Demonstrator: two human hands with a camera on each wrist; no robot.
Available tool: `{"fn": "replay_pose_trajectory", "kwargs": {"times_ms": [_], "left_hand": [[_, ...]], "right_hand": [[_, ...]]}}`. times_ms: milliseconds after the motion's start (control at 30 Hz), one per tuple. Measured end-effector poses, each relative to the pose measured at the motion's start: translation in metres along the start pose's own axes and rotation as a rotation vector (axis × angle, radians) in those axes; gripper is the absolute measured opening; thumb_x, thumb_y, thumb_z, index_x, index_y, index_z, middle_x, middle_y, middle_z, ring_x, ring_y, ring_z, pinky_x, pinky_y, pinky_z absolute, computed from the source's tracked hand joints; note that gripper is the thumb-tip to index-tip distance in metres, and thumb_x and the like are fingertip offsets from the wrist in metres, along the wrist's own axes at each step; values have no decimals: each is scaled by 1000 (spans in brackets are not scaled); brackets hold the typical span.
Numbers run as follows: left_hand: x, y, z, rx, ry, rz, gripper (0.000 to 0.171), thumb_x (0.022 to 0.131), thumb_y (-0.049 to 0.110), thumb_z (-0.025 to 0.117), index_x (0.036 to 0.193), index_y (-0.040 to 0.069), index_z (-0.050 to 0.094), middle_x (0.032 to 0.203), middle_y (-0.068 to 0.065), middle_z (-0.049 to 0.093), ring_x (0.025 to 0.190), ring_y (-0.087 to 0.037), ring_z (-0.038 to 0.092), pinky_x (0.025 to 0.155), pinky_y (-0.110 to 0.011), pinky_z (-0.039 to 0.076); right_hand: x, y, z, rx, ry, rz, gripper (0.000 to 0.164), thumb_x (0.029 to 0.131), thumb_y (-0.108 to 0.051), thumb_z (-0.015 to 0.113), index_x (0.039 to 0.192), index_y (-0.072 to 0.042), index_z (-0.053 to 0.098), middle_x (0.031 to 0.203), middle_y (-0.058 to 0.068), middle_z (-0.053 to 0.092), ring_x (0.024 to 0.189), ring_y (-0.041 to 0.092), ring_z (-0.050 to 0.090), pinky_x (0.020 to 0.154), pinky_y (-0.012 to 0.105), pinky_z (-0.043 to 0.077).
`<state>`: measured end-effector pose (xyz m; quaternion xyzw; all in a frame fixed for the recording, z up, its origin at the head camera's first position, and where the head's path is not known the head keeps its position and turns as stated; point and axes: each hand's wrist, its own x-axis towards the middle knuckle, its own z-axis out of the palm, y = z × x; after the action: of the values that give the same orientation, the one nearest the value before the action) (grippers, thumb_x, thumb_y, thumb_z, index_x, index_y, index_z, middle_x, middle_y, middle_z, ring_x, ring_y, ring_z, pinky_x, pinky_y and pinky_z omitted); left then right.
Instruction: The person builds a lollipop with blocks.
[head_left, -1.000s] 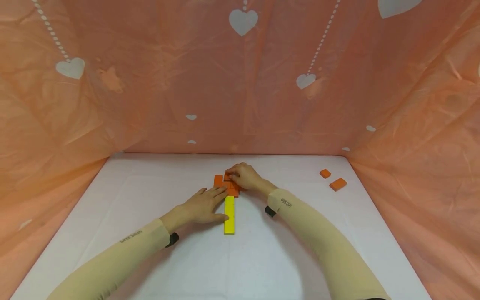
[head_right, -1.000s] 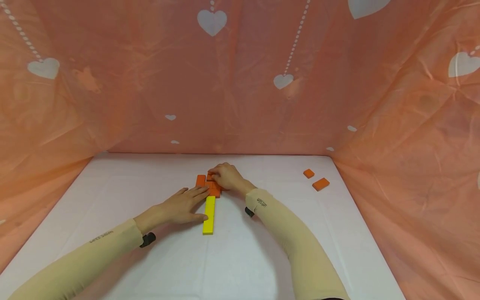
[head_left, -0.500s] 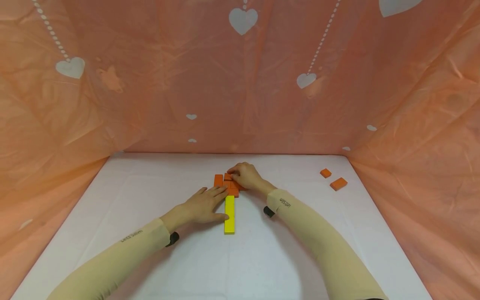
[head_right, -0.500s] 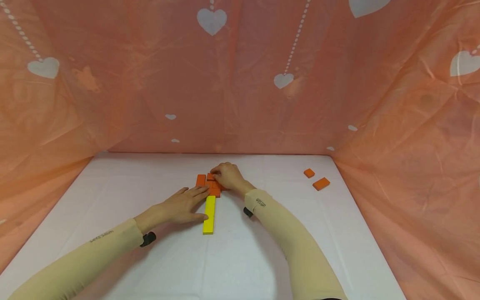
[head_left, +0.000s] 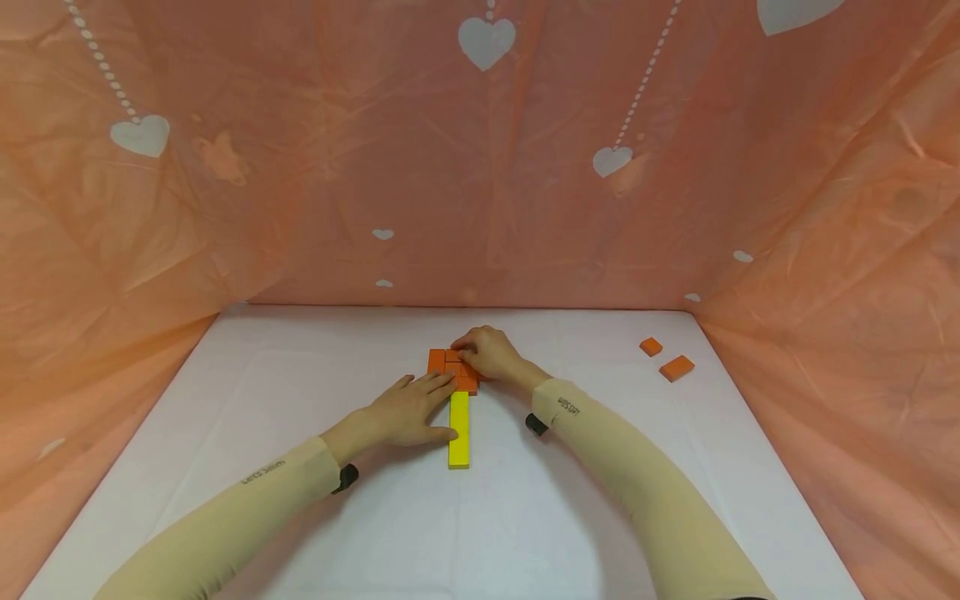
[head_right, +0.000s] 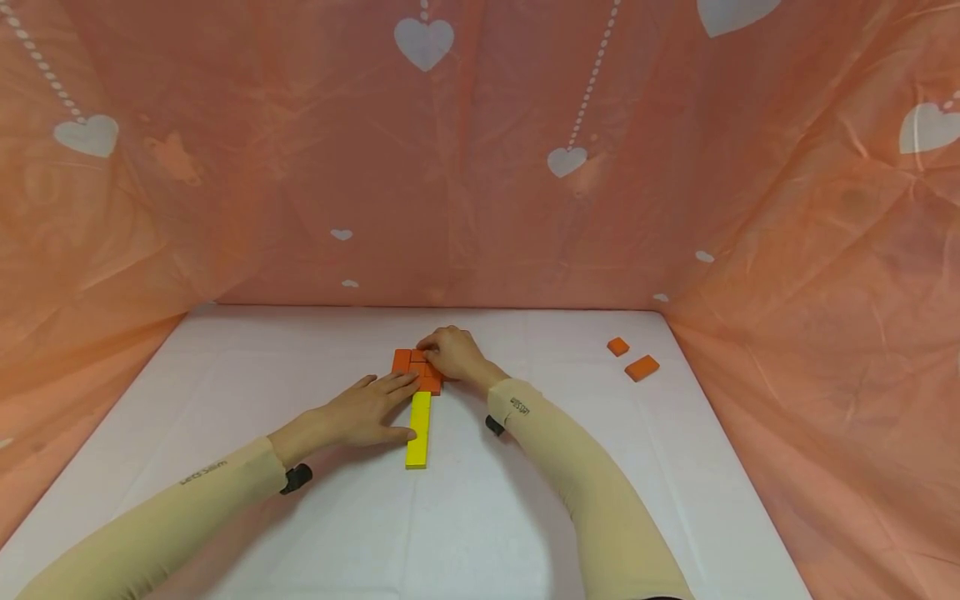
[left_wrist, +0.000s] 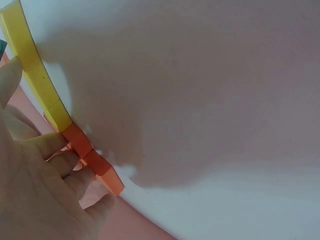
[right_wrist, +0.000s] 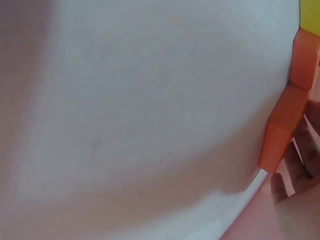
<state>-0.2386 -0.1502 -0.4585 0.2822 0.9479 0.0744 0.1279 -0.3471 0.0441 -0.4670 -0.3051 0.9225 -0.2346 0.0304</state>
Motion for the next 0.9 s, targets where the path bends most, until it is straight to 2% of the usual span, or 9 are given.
{"fn": "replay_pose_trajectory", "kwargs": {"times_ms": [333,667,900], "left_hand": [[-1,1,-1,-7,-3,-2,91,97,62,61,163,6,33,171,-11,26,157,-35,24,123,-63,23],[0,1,0,2,2,5,90,98,63,60,162,6,33,171,-12,26,157,-35,25,123,-63,24],[0,2,0,3,-5,-5,90,98,63,60,163,7,33,171,-11,26,157,-34,23,123,-63,23]], "right_hand": [[-2,-1,1,12,-3,6,25,104,-13,64,124,-7,76,123,11,72,117,29,62,107,44,49],[-2,0,1,4,10,-31,24,103,-12,64,124,-6,76,121,12,73,119,31,63,109,46,48],[-3,3,-2,54,16,-4,28,103,-16,66,129,-8,74,124,10,72,119,29,61,108,46,48]]}}
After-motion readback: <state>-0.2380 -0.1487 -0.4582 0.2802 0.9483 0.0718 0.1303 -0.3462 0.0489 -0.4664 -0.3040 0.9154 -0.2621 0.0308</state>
